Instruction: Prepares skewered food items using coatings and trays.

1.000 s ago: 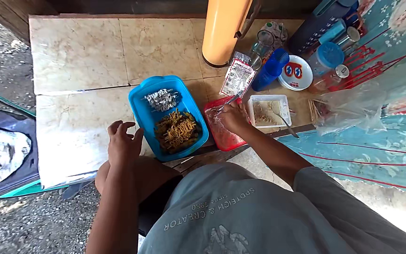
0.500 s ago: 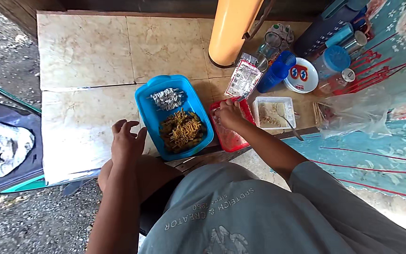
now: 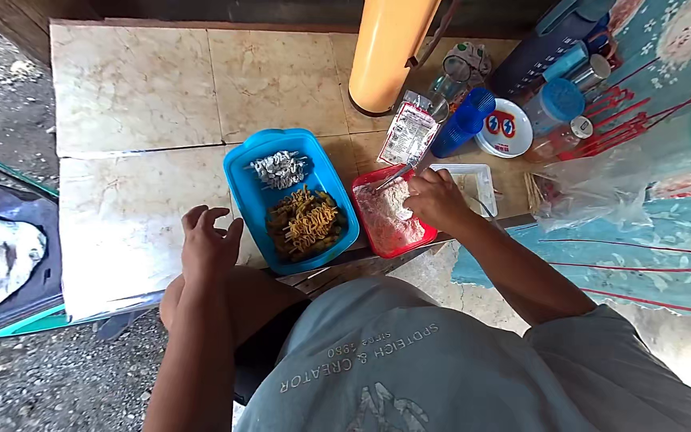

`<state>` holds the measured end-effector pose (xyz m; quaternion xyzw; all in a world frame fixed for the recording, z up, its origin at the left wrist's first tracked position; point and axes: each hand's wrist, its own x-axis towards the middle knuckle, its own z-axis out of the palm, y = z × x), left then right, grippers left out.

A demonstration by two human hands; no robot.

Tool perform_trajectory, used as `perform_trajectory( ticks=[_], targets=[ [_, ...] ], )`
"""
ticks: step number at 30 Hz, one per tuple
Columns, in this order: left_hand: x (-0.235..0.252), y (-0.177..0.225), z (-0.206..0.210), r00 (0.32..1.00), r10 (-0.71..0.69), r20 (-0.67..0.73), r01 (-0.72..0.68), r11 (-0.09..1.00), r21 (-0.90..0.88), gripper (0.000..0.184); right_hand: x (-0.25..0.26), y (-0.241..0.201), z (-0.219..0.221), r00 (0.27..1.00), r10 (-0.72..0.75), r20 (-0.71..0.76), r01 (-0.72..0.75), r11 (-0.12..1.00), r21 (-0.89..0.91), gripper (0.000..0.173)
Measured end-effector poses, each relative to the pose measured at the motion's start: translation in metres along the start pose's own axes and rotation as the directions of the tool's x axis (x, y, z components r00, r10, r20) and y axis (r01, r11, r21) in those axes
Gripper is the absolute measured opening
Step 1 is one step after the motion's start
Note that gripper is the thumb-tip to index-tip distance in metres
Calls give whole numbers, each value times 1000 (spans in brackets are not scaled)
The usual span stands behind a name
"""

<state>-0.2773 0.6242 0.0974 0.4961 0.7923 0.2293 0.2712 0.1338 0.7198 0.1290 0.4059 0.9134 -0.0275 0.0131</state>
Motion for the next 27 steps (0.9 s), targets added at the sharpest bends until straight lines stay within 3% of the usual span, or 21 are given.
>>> perform_trajectory(
  ticks=[5, 7, 10, 11, 14, 17, 20, 23, 25, 27],
  targets=[
    [-4, 4, 2, 1000, 0, -16, 0, 1000, 4, 35, -13, 0, 1, 999, -49, -23, 48, 998, -43, 15],
    [-5, 4, 3, 1000, 5, -23, -4, 1000, 10, 34, -15, -1, -8, 992, 34, -123, -29, 999, 39, 15],
    [-5, 3, 4, 1000, 2, -30, -2, 1000, 16, 33, -15, -2, -10, 911, 181, -370, -119, 976, 184, 15],
    [-5, 2, 4, 1000, 1, -29, 0, 1000, 22, 33, -13, -4, -4, 901, 205, -381, -139, 971, 195, 15],
    [-4, 2, 5, 999, 6, -32, -5, 1000, 27, 33, -6, -12, 24, 948, 267, -173, -233, 953, 195, 18],
    [-5, 4, 4, 1000, 4, -31, -3, 1000, 28, 34, -6, -9, 38, 897, 294, -329, -240, 951, 196, 17],
    [-5, 0, 3, 1000, 10, -16, -9, 999, 36, 35, -12, -9, 44, 916, 280, -288, -238, 956, 173, 15],
    [-3, 1, 3, 1000, 7, -23, -7, 1000, 30, 34, -17, -2, 51, 890, 278, -362, -224, 957, 183, 14],
    [-3, 1, 2, 1000, 12, -18, -11, 999, 40, 34, -27, -1, 57, 905, 298, -305, -251, 950, 184, 14],
    [-2, 1, 0, 1000, 22, -8, -22, 998, 52, 36, -35, 1, 55, 887, 419, -194, -373, 898, 234, 17]
  ],
)
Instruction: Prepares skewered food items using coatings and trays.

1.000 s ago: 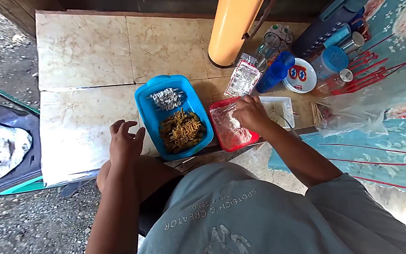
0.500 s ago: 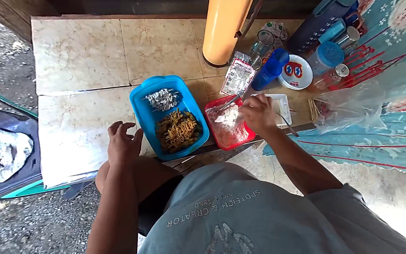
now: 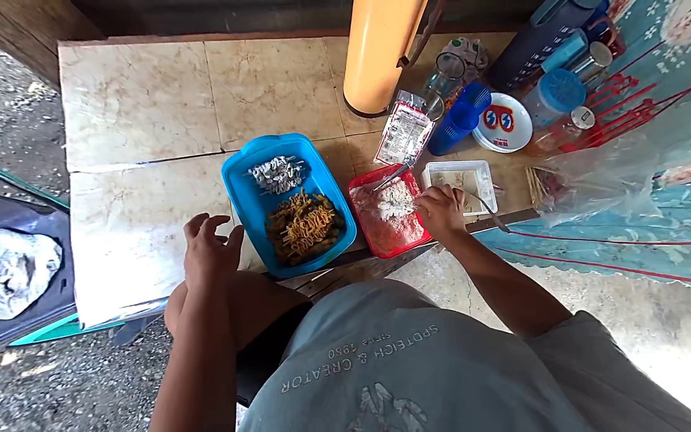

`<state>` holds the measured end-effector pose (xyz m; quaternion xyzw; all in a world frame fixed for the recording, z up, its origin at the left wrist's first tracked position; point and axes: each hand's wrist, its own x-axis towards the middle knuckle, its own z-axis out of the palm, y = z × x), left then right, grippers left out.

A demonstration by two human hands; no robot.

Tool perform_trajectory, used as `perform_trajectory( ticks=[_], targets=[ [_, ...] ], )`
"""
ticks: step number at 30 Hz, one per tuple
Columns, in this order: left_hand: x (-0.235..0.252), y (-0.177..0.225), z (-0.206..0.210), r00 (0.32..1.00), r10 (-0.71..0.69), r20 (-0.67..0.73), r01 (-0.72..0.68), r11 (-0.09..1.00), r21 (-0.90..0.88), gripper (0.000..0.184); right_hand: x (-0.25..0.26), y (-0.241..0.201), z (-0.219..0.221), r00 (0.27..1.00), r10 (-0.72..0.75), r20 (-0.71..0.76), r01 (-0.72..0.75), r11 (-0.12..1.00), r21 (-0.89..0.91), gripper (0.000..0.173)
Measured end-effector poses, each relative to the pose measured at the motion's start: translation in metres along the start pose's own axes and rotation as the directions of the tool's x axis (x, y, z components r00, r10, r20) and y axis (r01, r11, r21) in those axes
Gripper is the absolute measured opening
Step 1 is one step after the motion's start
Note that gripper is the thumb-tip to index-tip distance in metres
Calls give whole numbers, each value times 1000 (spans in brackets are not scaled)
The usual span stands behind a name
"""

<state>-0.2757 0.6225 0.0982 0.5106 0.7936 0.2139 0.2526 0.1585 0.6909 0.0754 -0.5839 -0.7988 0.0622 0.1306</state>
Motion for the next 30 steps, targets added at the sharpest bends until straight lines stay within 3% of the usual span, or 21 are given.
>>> perform_trajectory(
  ticks=[4, 9, 11, 15, 20, 23, 26, 30],
  targets=[
    [-1, 0, 1, 1000, -12, 7, 12, 1000, 6, 35, -2, 1, -6, 935, 273, 228, -276, 961, -16, 23],
    [-2, 2, 2, 1000, -9, 6, 9, 1000, 6, 35, 7, -8, -14, 934, 332, 134, -345, 934, 90, 22],
    [-3, 1, 3, 1000, -7, 1, 7, 1000, -5, 35, 11, -11, -16, 939, 326, 109, -339, 930, 139, 22],
    [-2, 0, 4, 1000, -5, -8, 5, 1000, -10, 34, 9, -5, -13, 948, 192, 254, -193, 981, -23, 20],
    [-1, -1, 4, 1000, -17, 7, 17, 1000, 2, 34, 1, 2, -21, 910, 98, 403, -85, 995, -50, 27],
    [1, -1, 4, 1000, -14, 9, 14, 1000, 10, 34, 1, 5, -30, 918, 107, 382, -97, 994, -46, 36],
    [-1, 2, 3, 1000, -23, 16, 23, 1000, 6, 34, 5, 8, -36, 942, 121, 313, -121, 992, -18, 22],
    [-2, 4, 0, 999, -29, 27, 29, 1000, 6, 35, 9, 3, -35, 929, 85, 361, -46, 992, -117, 16]
  ],
)
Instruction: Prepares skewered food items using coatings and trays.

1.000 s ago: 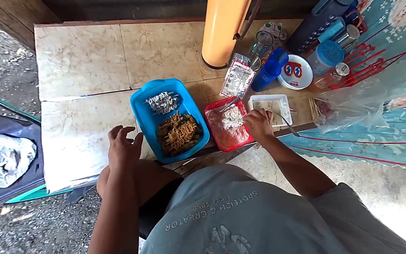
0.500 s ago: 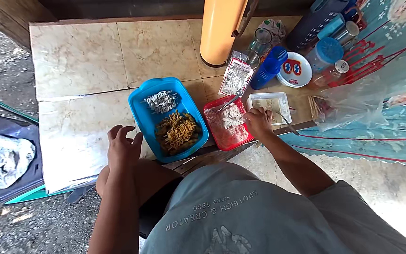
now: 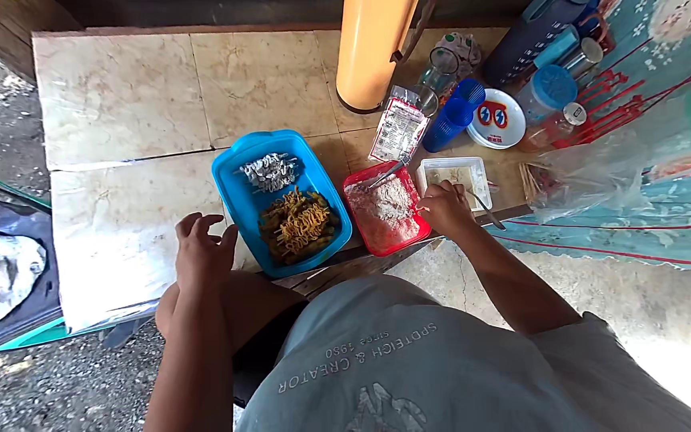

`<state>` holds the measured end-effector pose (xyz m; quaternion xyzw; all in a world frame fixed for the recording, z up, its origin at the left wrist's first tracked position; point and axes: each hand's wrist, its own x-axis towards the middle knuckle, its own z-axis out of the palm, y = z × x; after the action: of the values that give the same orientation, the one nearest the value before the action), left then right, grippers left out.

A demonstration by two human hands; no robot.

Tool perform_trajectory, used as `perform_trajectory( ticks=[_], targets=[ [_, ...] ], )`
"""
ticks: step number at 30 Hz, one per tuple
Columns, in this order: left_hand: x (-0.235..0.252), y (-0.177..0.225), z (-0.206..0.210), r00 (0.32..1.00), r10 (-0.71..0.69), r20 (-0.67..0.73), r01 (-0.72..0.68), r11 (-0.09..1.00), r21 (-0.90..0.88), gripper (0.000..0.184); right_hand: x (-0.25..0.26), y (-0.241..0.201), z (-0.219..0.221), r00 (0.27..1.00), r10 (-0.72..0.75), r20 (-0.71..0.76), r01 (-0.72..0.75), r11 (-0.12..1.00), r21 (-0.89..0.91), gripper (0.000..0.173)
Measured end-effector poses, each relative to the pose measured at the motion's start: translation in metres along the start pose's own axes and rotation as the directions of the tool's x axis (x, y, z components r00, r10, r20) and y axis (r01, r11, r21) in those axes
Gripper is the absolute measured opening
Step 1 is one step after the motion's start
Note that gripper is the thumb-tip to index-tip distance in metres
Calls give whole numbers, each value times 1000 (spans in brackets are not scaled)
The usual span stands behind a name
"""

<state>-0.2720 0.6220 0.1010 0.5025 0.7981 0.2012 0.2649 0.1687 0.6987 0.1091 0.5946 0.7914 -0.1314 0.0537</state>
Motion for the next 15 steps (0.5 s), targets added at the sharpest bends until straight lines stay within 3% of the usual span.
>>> perform_trajectory(
  ticks=[5, 8, 12, 15],
  targets=[
    [-1, -1, 0, 1000, 0, -9, 0, 1000, -12, 35, 4, -9, 22, 998, -63, 22, 67, 971, -229, 17],
    [-1, 0, 1, 1000, -1, -15, 0, 1000, -15, 35, 8, -10, 27, 997, -82, -18, 75, 970, -232, 17],
    [-1, -1, 1, 1000, -1, -17, 1, 1000, -18, 35, 15, -12, -2, 999, 50, -16, -49, 997, 67, 19],
    [-1, -1, 1, 1000, -3, -20, 3, 1000, -25, 34, 21, -3, -11, 992, 119, 27, -121, 928, 351, 19]
  ],
)
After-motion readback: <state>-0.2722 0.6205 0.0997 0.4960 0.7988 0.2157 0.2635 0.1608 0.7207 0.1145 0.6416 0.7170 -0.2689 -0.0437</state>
